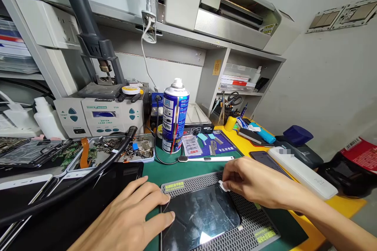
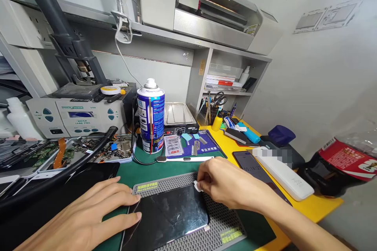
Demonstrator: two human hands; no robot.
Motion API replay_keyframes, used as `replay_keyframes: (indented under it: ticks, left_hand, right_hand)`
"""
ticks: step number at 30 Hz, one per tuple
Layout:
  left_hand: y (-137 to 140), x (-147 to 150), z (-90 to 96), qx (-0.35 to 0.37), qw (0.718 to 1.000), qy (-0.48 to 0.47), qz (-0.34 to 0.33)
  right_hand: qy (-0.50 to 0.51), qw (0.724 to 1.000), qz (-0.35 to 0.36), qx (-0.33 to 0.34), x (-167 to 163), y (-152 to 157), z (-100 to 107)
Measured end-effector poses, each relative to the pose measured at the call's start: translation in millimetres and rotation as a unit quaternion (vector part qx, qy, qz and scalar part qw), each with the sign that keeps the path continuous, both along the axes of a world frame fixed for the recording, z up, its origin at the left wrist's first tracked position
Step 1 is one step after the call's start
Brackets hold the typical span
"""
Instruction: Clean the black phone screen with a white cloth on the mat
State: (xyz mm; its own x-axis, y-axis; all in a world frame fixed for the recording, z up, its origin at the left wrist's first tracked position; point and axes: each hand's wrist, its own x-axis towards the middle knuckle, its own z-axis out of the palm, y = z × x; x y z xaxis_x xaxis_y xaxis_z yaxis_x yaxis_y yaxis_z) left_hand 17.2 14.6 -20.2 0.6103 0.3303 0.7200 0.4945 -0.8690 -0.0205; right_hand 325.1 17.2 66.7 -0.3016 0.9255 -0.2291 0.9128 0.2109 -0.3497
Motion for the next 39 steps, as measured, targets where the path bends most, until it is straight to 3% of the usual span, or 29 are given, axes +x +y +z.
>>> replay_keyframes:
  ticks: [15, 17, 19, 23, 31, 39]
  left_hand:
    - [-7.4, 2.0, 16.0, -0.041, 0.999, 0.029, 0.005]
    - [-13.4, 2.4, 26.8, -0.065, 0.996, 0.056, 0.013]
    - [-18.9, 3.9, 39.4, -0.135, 0.983, 0.11, 0.065]
    - [-19.6, 6.2, 55.7, -0.241, 0.951, 0.176, 0.08]
    - [-19.9, 4.8, 65.0, -0.363, 0.911, 0.186, 0.055]
    - [-30.4, 5.4, 61.6, -0.421, 0.893, 0.129, 0.096]
  right_hand:
    - [0.001, 1.0, 0.017, 0.005, -11.7, 0.0, 6.5]
    - [-0.001, 1.0, 0.028, 0.011, -18.6, -0.6, 4.4]
    - [-0.009, 0.999, 0.038, 0.01, -26.1, -0.8, 1.9]
    - [-0.008, 0.998, 0.062, 0.02, -38.9, 1.3, -4.3]
    - [-0.017, 0.993, 0.112, 0.045, -54.9, 4.6, -16.4]
    - [0.006, 0.987, 0.143, 0.068, -68.2, 2.7, -17.3]
